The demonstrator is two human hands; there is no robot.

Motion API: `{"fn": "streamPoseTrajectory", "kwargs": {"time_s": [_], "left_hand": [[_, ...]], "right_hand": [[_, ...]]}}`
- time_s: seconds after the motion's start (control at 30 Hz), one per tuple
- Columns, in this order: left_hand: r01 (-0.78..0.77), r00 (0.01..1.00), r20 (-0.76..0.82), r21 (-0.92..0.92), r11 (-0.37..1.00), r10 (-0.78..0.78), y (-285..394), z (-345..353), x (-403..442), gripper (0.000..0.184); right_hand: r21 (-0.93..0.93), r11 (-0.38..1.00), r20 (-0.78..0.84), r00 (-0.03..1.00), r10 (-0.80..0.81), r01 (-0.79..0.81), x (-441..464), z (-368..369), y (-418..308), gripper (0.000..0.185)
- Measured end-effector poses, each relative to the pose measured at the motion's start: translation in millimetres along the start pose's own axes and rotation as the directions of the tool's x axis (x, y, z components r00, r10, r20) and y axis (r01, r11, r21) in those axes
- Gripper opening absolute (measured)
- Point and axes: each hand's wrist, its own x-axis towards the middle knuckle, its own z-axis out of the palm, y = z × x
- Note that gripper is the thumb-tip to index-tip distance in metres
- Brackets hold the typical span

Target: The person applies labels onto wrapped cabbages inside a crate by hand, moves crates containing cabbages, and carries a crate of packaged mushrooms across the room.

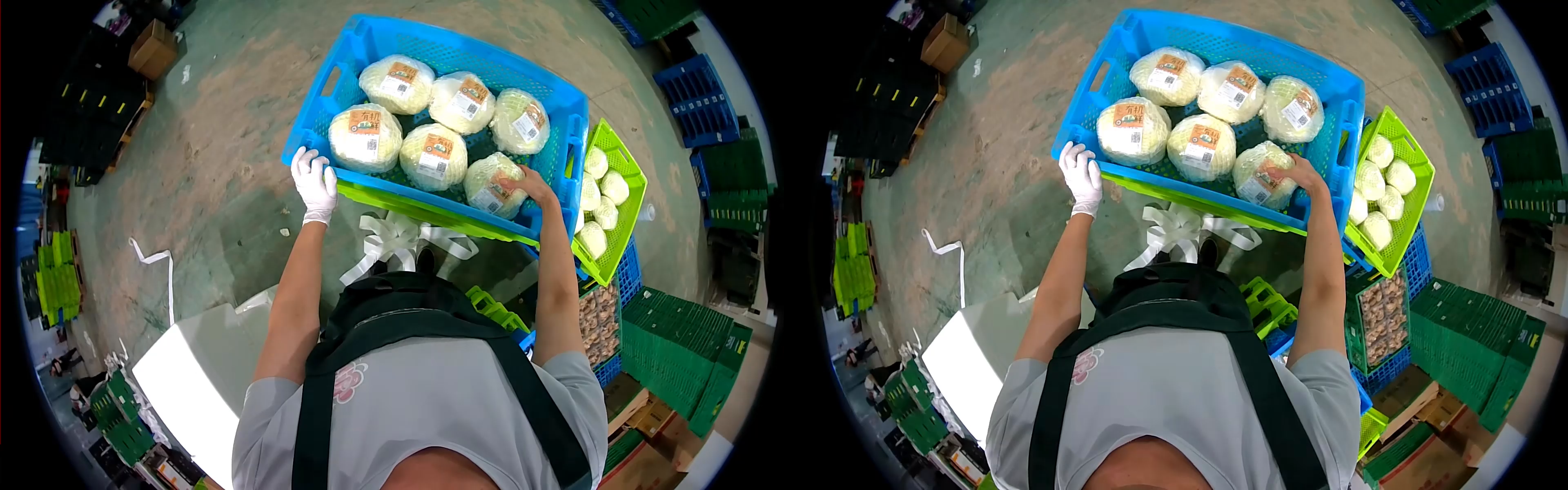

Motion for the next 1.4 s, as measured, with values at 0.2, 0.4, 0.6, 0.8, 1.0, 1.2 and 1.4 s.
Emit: {"fn": "streamPoseTrajectory", "kwargs": {"time_s": [0.2, 0.4, 0.6, 0.8, 1.0, 1.2, 1.4], "left_hand": [[-0.022, 0.999, -0.025, -0.012, 1.000, 0.022, -6, 1, -2, 0.014], [-0.028, 0.997, -0.071, -0.026, 0.999, 0.026, -4, 6, -1, 0.012], [-0.017, 0.998, -0.057, -0.008, 1.000, 0.016, -7, 7, -6, 0.018], [-0.030, 0.998, -0.057, -0.009, 1.000, 0.030, -5, 6, -7, 0.022], [-0.066, 0.993, -0.104, -0.041, 0.997, 0.061, -12, 14, -12, 0.028], [-0.116, 0.986, -0.130, -0.091, 0.989, 0.103, -19, 27, -19, 0.023], [-0.264, 0.955, -0.192, -0.196, 0.944, 0.227, -34, 6, -21, 0.034]], "right_hand": [[0.042, 0.999, 0.010, 0.999, -0.035, 0.034, 6, 3, 9, 0.068], [0.065, 0.997, 0.036, 0.999, -0.033, 0.031, 5, -3, 16, 0.068], [0.067, 0.997, 0.004, 0.999, 0.032, -0.032, 7, -2, 20, 0.073], [-0.126, 0.989, -0.187, 0.978, -0.097, 0.074, 18, -8, 46, 0.069], [-0.612, 0.791, -0.435, 0.833, -0.342, 0.005, -25, 9, 0, 0.046], [-0.147, 0.979, -0.596, 0.776, -0.204, 0.143, -85, 104, -50, 0.031], [-0.504, 0.851, -0.772, 0.363, -0.522, 0.151, -86, 155, -41, 0.039]]}}
